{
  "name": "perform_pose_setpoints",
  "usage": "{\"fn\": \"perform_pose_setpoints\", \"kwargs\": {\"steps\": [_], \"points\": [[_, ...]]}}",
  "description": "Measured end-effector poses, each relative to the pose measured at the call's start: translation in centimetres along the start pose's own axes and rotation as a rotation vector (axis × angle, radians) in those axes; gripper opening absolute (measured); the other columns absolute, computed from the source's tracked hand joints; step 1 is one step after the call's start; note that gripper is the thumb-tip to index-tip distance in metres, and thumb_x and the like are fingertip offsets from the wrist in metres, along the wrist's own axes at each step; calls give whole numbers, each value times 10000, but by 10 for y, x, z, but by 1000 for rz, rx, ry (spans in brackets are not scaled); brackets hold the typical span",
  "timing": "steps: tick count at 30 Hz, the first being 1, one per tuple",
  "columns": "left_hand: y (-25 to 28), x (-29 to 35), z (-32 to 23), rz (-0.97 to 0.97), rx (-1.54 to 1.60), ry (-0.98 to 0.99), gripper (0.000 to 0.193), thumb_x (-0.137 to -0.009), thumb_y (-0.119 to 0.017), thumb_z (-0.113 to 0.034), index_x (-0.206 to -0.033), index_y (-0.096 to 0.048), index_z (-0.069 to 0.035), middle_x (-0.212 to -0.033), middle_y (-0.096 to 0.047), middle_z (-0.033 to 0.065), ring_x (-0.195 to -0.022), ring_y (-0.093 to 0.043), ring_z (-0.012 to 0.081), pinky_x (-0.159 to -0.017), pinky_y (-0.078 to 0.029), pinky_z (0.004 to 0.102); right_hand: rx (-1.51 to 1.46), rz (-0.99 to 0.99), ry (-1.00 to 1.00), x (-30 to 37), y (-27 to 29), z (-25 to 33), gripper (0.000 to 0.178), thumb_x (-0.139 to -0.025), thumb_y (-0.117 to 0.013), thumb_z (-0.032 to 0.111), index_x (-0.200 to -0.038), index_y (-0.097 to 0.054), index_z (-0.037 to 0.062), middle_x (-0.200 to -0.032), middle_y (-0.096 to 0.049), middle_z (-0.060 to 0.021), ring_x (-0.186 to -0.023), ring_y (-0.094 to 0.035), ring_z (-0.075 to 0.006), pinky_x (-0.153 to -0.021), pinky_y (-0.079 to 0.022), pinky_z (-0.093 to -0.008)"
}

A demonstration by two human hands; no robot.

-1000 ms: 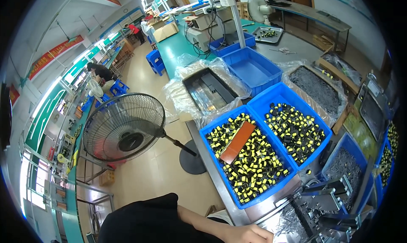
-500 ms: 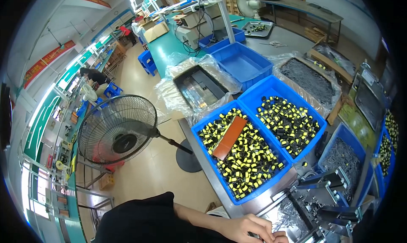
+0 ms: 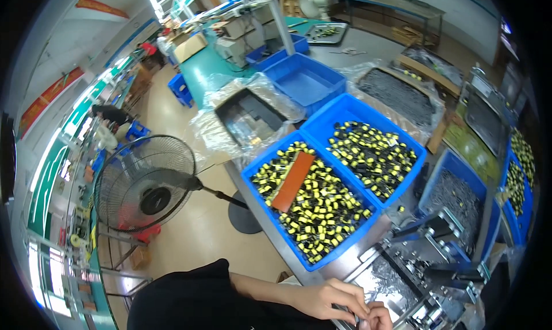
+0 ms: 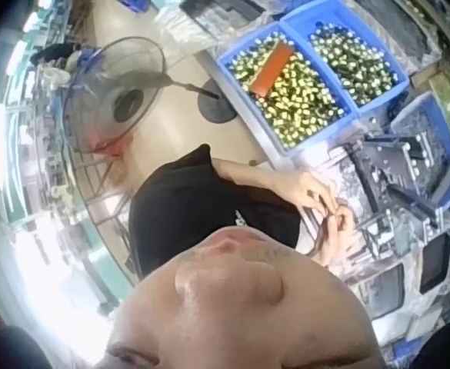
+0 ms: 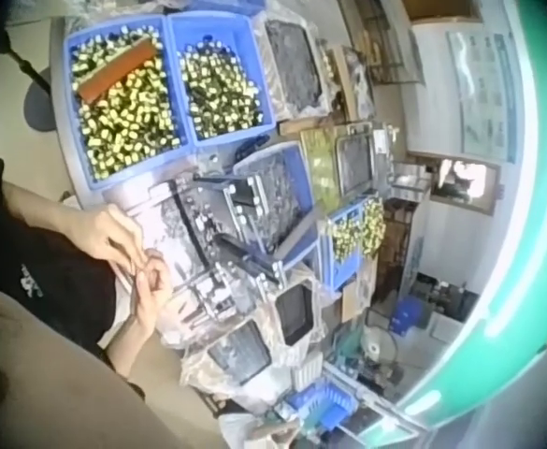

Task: Assembling small electronic components using a manual press machine and tweezers at a factory workstation.

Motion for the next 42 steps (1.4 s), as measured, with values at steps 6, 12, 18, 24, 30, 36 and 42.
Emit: {"fn": "perform_pose_setpoints", "kwargs": {"steps": [6, 12, 18, 24, 30, 36, 42], "points": [[36, -4, -21, -206, -419, 248, 224, -810, -836, -16, -1024, -769, -25, -1041, -746, 98, -965, -709, 231, -845, -563, 340, 506, -122, 14, -48, -18, -17, 339, -835, -723, 23, -1161, -637, -12, -1049, -662, -172, -937, -660, -331, -903, -516, -350], [64, -10, -22, -469, 310, 169, 353, -933, -751, -123, -1221, -586, -5, -1208, -641, 211, -1083, -616, 252, -910, -509, 361, 1586, -240, 263, -77, -34, -26, 418, -825, -737, 52, -1234, -650, 31, -1261, -581, -161, -1141, -548, -364, -916, -512, -448], [60, -5, -31, -526, 577, 305, 392, -951, -746, -168, -1272, -568, -31, -1283, -621, 212, -1094, -609, 250, -906, -513, 336, 1516, -235, 203, -74, -13, -41, 206, -876, -684, 38, -1082, -692, 35, -1042, -650, -144, -1011, -613, -357, -860, -514, -452], [57, 6, -23, -447, 638, 278, 352, -989, -676, -92, -1296, -531, 3, -1338, -582, 275, -1124, -660, 315, -970, -557, 408, 1502, -253, 234, -72, -9, -46, 119, -887, -665, 32, -1005, -683, 28, -959, -662, -143, -903, -642, -355, -776, -528, -450], [50, 0, -27, -398, 650, 301, 408, -989, -669, -88, -1342, -480, -9, -1330, -579, 275, -1145, -653, 327, -969, -563, 421, 1463, -297, 295, -72, -10, -46, 137, -894, -659, 7, -1029, -675, 27, -937, -640, -144, -869, -648, -342, -744, -533, -438], [44, 1, -30, -449, 527, 339, 394, -1002, -641, -86, -1356, -477, -28, -1320, -566, 273, -1160, -635, 329, -939, -561, 431, 1254, -334, 293, -69, -10, -41, 105, -922, -657, -19, -1026, -663, -1, -931, -648, -147, -790, -667, -313, -709, -529, -397], [34, -7, -32, -453, 460, 419, 372, -960, -697, -89, -1285, -523, -40, -1256, -584, 243, -933, -697, 285, -809, -604, 332, 1177, -339, 289, -59, -7, -37, 76, -964, -653, -6, -1025, -635, -47, -914, -710, -176, -805, -725, -273, -708, -557, -355]]}}
Point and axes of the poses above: each hand's wrist, its own x-axis away from the middle knuckle, its own y-axis out of the back of the hand, z = x × y, the point moved 1 cm from there along -x, towards the middle knuckle
